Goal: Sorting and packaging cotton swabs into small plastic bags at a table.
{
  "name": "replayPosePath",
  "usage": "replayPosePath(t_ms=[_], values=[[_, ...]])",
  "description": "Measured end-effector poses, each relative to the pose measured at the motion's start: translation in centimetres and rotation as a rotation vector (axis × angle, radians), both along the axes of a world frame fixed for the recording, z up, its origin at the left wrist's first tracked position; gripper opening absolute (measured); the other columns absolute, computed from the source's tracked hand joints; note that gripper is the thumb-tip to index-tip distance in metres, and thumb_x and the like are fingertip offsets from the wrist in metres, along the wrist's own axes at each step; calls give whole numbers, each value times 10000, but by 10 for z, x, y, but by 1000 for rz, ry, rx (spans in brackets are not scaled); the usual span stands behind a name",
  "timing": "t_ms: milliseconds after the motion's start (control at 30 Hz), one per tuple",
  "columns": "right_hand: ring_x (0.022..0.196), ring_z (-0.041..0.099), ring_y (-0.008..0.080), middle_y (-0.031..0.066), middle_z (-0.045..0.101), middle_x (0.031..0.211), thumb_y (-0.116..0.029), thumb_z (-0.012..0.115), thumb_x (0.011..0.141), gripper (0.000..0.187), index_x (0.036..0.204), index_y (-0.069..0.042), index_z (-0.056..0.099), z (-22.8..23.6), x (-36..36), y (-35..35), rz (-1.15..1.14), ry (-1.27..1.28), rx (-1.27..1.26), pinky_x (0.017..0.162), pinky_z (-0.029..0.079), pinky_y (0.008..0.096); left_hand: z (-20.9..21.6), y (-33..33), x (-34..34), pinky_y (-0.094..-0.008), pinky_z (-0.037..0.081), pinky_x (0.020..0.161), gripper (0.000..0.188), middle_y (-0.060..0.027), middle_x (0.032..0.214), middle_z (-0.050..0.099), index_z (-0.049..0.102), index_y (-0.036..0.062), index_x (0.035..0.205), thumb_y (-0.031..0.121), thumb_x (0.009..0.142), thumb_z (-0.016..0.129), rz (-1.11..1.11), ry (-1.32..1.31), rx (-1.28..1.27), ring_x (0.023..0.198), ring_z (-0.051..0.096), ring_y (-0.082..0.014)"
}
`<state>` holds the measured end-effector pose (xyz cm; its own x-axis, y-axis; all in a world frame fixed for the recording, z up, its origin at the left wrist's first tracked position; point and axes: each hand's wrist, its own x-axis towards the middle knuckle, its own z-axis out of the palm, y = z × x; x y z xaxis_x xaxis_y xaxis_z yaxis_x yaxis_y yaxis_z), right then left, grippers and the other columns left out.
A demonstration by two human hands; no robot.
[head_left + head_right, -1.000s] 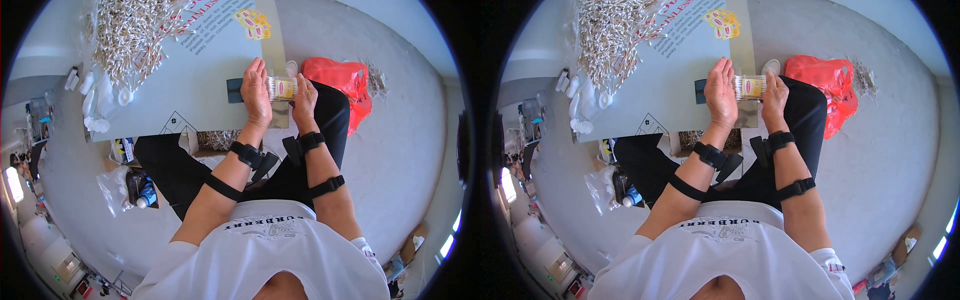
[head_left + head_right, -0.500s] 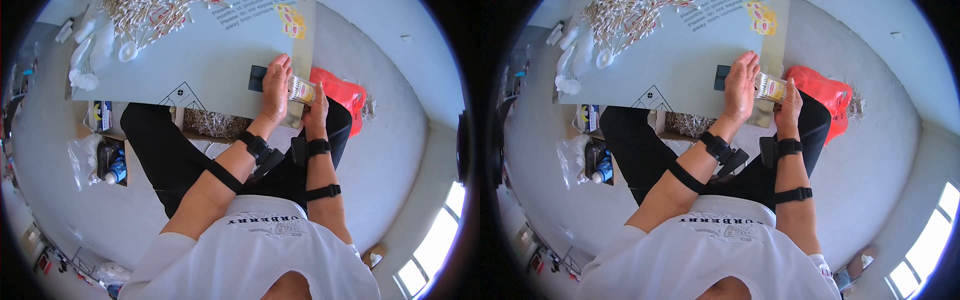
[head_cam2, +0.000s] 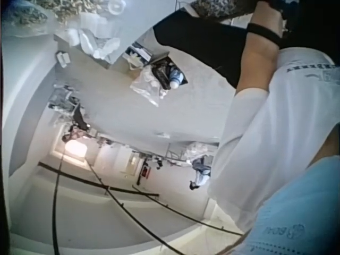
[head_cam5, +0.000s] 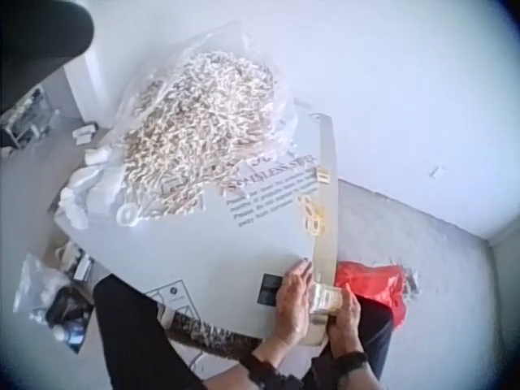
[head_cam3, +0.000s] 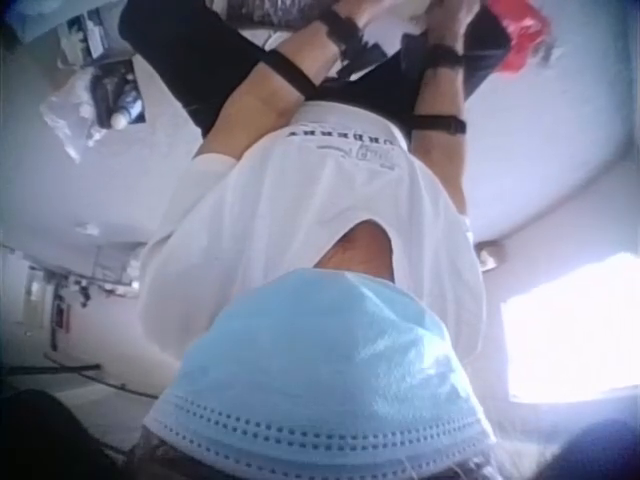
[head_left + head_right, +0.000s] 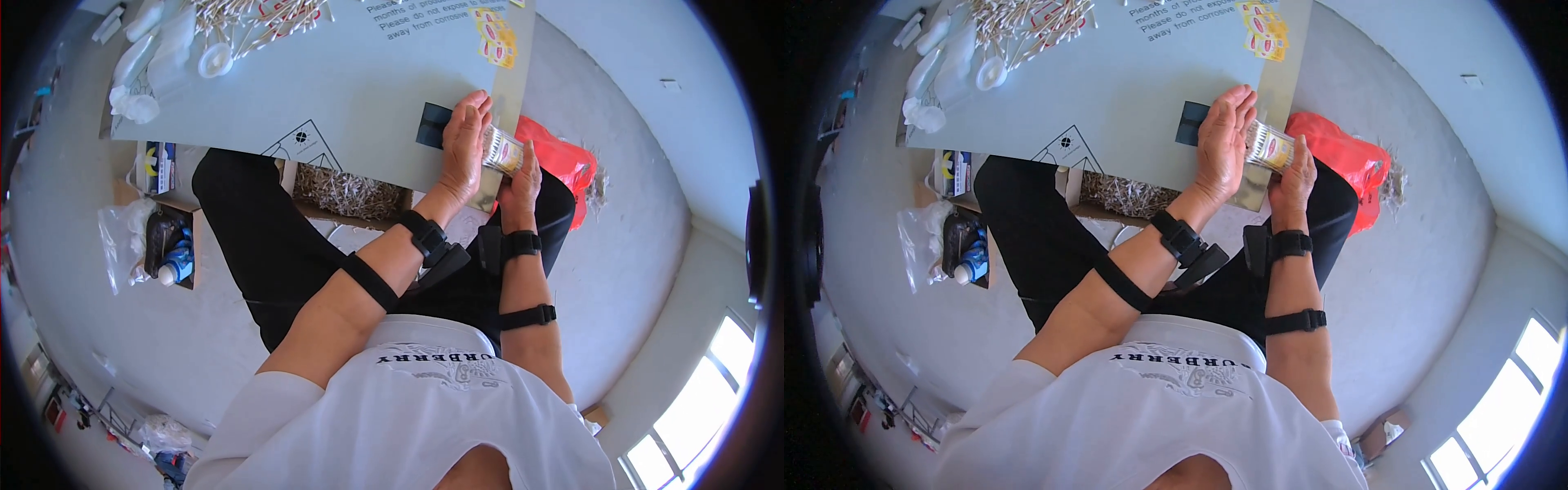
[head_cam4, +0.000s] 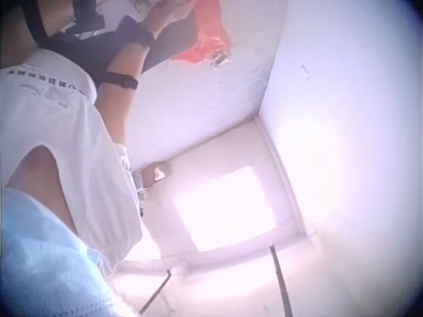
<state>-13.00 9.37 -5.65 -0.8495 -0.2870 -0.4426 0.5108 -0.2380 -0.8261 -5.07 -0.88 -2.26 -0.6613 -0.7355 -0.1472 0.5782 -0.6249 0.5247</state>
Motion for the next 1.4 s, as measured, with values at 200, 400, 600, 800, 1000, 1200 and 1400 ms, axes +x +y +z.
replayPosePath(t_ms=[200, 400, 600, 800, 1000, 1200, 1400], values=[[814, 660, 190, 61, 655, 923, -311, 635, 947, 283, 1017, -42, 582, -2, -1, 2, 20, -50, -43, 750, 563, 354, 0, -1, 2, -379, 264, 1149, 578, -134, 1413, 439, 411, -19, 1369, 430, 1009, 469, -1, 18, -11, 1354, 384, -229], [867, 682, 222, 92, 676, 989, -329, 627, 949, 338, 1055, -12, 582, -12, -9, 10, 53, -120, -95, 798, 568, 381, 7, 1, 1, -384, 259, 1150, 581, -133, 1408, 442, 413, -15, 1367, 441, 1010, 459, -8, 41, 20, 1359, 379, -230], [888, 686, 233, 102, 685, 1018, -359, 626, 945, 386, 1093, -6, 580, -9, -6, 8, 58, -155, -75, 820, 564, 389, 9, -2, 5, -393, 245, 1159, 609, -131, 1406, 439, 408, -20, 1369, 468, 1006, 450, -20, 55, 42, 1368, 369, -235], [901, 686, 231, 95, 690, 1025, -376, 626, 940, 400, 1105, -15, 581, -9, -9, 11, 79, -167, -65, 839, 557, 383, 10, -3, 4, -397, 251, 1158, 608, -140, 1401, 440, 410, -31, 1364, 461, 1009, 446, -23, 102, 130, 1366, 374, -250], [901, 687, 231, 94, 691, 1031, -387, 622, 939, 407, 1106, -18, 584, -9, -8, 10, 83, -175, -53, 830, 560, 381, 8, -5, 6, -399, 261, 1154, 585, -140, 1397, 444, 427, -29, 1350, 448, 1012, 443, -40, 112, 155, 1356, 390, -254], [872, 685, 232, 94, 693, 1018, -401, 620, 936, 425, 1115, -17, 593, -6, -9, 14, 96, -195, -40, 806, 565, 374, 7, -12, 10, -402, 272, 1146, 555, -152, 1377, 471, 451, -19, 1327, 438, 1013, 449, 2, 104, 173, 1341, 412, -259], [1022, 643, 241, 90, 673, 1138, -494, 574, 936, 516, 1207, -55, 592, -8, -13, 18, 114, -174, 25, 958, 494, 392, 4, -10, 8, -405, 276, 1144, 542, -155, 1378, 471, 453, -16, 1324, 430, 1017, 443, -32, 131, 208, 1338, 415, -265]])
